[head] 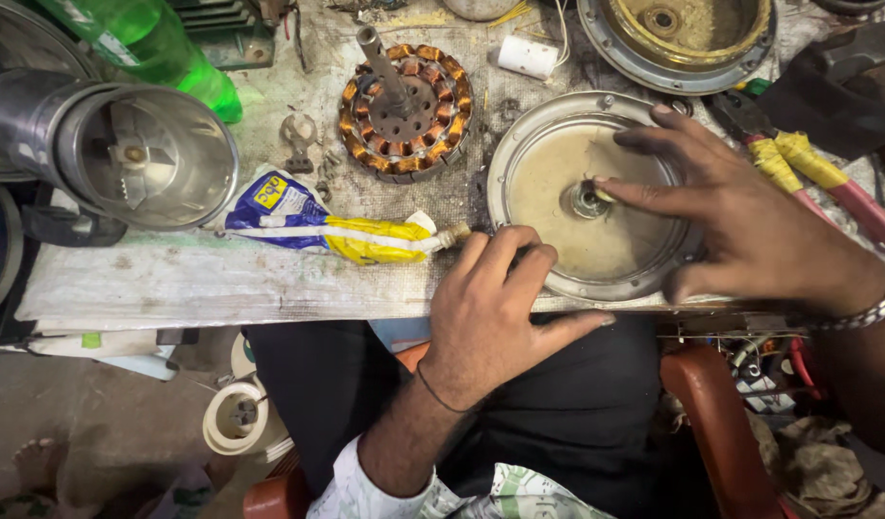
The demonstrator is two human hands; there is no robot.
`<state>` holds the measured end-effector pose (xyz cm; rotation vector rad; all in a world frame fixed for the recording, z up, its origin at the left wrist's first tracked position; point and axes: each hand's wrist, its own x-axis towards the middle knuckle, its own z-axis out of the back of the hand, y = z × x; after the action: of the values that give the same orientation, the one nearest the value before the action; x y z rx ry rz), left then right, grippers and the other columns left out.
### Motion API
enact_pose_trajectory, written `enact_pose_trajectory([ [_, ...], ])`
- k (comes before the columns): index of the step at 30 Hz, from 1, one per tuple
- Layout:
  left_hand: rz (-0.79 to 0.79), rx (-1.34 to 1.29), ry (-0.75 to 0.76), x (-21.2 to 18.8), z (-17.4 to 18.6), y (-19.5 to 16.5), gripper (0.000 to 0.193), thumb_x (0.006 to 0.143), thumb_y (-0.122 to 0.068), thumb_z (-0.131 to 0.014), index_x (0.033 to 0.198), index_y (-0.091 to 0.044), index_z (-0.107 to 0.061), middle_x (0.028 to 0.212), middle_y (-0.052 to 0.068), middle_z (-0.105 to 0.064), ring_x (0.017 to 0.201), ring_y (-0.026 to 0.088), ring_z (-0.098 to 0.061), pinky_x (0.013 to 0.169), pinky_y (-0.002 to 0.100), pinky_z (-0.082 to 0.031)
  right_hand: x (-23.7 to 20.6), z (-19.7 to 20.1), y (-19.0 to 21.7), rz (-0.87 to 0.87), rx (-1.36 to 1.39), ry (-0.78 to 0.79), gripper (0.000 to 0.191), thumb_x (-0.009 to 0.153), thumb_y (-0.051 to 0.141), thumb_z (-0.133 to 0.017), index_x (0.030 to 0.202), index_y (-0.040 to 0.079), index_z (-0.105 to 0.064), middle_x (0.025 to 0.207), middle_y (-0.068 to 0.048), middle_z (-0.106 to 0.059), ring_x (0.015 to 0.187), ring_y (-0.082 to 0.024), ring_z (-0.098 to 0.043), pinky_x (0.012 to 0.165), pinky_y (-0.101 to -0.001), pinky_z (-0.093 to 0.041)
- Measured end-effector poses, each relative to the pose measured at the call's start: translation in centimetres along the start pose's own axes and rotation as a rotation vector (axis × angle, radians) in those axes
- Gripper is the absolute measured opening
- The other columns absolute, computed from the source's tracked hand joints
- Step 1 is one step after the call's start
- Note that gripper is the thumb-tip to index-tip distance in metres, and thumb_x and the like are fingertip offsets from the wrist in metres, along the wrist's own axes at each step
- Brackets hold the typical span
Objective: The person rotates the central hub of a circular metal motor housing by hand to check its movement. They then apply a small amount of lubricant from a tube onto the hub and continue rotating it. Finally, they place a second motor housing on top of the first one.
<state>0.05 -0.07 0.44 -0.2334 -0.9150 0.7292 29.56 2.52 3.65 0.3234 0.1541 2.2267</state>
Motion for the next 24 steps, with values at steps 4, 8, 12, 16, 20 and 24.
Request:
enact_pose_trajectory([
  [4, 0.038, -0.049, -0.033, 0.2, 0.1, -0.1, 0.052, 0.076, -0.042, -0.088, 0.106, -0.004, -0.068, 0.119, 0.011, -0.062, 0.100, 0.031, -0.060, 0.084, 0.040, -0.054, -0.9, -0.1, 1.3, -0.023, -0.036, -0.002, 0.114, 0.069, 0.097, -0.044, 0.150, 0.018, -0.053, 0.142, -0.028, -0.047, 0.139, -0.044, -0.041, 0.114, -0.0653, -0.033],
  [8, 0.052, -0.071, -0.069, -0.3, 0.2, -0.1, 0.039, 0.077, -0.021, -0.078, 0.111, -0.005, -0.070, 0.130, 0.009, -0.063, 0.103, 0.030, -0.060, 0.085, 0.038, -0.055, -2.6, 0.6, 3.3, -0.136, -0.183, 0.102, 0.129, 0.061, 0.100, -0.055, 0.160, 0.019, -0.043, 0.112, -0.019, -0.062, 0.120, -0.038, -0.058, 0.124, -0.0668, -0.030],
  [12, 0.024, -0.038, -0.083, -0.4, 0.2, 0.0, 0.037, 0.080, -0.011, -0.071, 0.117, -0.007, -0.072, 0.134, 0.007, -0.063, 0.100, 0.027, -0.060, 0.087, 0.036, -0.055, -3.6, 0.2, 5.2, -0.159, -0.120, 0.103, 0.126, 0.059, 0.089, -0.057, 0.158, 0.015, -0.037, 0.102, -0.016, -0.072, 0.103, -0.036, -0.067, 0.128, -0.0699, -0.024],
  [16, -0.042, -0.031, -0.089, -0.2, 0.1, -0.2, 0.040, 0.082, -0.030, -0.084, 0.112, -0.005, -0.073, 0.125, 0.007, -0.066, 0.097, 0.026, -0.060, 0.083, 0.037, -0.055, -3.3, 0.6, 5.4, -0.111, 0.101, 0.021, 0.120, 0.075, 0.088, -0.051, 0.163, 0.008, -0.032, 0.128, -0.024, -0.062, 0.120, -0.039, -0.058, 0.119, -0.0592, -0.031],
  [20, -0.052, 0.006, -0.036, -0.1, 0.3, -0.3, 0.050, 0.077, -0.044, -0.089, 0.107, -0.008, -0.073, 0.121, 0.004, -0.067, 0.096, 0.023, -0.062, 0.079, 0.035, -0.054, -0.8, -0.4, 4.5, -0.096, -0.109, 0.014, 0.118, 0.076, 0.090, -0.040, 0.159, 0.007, -0.036, 0.146, -0.028, -0.046, 0.139, -0.042, -0.040, 0.120, -0.0609, -0.026],
  [24, -0.037, 0.009, -0.020, -0.1, 0.2, -0.2, 0.049, 0.074, -0.043, -0.089, 0.105, -0.008, -0.073, 0.116, 0.004, -0.066, 0.096, 0.023, -0.063, 0.080, 0.036, -0.055, 1.0, -1.4, 4.3, -0.041, -0.243, 0.040, 0.124, 0.071, 0.098, -0.028, 0.151, 0.004, -0.039, 0.153, -0.029, -0.038, 0.147, -0.046, -0.030, 0.120, -0.0635, -0.021],
])
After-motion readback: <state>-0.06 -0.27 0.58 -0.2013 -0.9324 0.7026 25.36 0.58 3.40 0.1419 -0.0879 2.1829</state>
